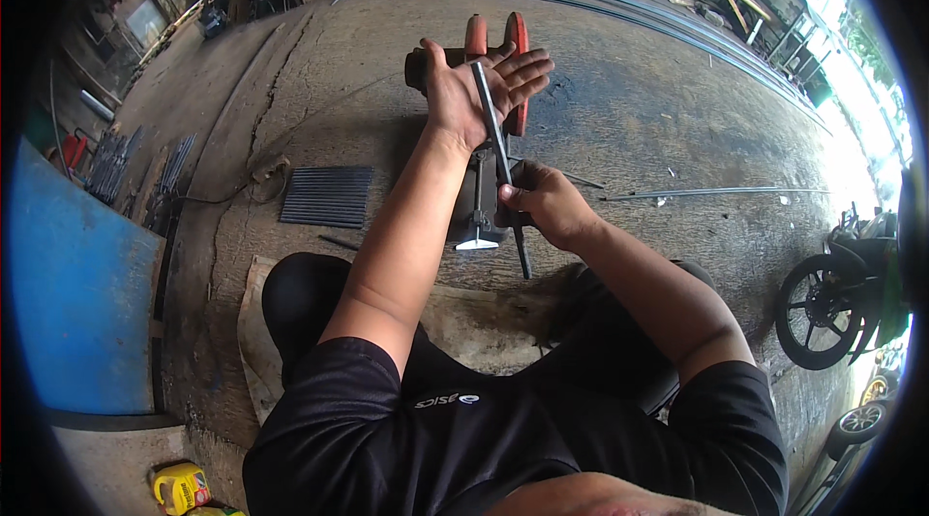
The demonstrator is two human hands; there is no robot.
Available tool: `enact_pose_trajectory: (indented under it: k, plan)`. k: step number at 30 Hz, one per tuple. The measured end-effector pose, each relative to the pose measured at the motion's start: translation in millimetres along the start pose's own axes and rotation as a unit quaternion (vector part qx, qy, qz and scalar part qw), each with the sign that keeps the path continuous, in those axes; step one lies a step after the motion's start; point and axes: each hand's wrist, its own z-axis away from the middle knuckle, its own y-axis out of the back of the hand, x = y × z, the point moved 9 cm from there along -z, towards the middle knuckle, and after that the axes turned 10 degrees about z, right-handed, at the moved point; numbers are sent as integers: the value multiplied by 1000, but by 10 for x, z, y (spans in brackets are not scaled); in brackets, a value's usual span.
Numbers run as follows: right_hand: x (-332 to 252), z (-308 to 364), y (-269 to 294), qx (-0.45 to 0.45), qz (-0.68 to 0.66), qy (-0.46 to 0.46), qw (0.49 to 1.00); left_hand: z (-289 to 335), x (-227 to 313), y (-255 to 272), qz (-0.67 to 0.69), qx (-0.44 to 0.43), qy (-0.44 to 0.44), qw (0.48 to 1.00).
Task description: Cutting a small metal rod using a power chop saw and measuring it with a caliper.
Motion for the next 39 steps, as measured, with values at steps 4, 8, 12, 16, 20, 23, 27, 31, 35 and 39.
enact_pose_trajectory:
  k: [4,8,12,16,20,23,27,31,35,39]
  plan:
    - [34,179,54,19,59,2,998,59,-249,-33,9,14,23,1000]
    - [-49,206,48,67,-25,40,997,151,-361,193,27,119,11,992]
    - [-188,87,-62,58,-162,61,983,363,-366,534,-10,223,6,975]
    - [-263,84,65,84,-154,90,980,428,-539,881,-17,262,16,965]
    - [-98,200,441,169,-91,88,977,365,-863,818,-712,4,-4,702]
    - [153,317,728,259,-82,75,960,258,-1456,1277,-363,116,104,919]
    - [499,344,1076,328,-126,32,936,75,-2030,1508,14,218,196,956]
    - [894,112,1431,357,-173,-10,918,-62,-1701,1645,-197,299,112,927]
    - [1352,-469,1642,359,-148,-24,921,-294,-1149,1415,-279,286,-46,916]
    - [1939,-955,1422,324,-233,-22,917,-686,-775,937,-408,181,-78,891]
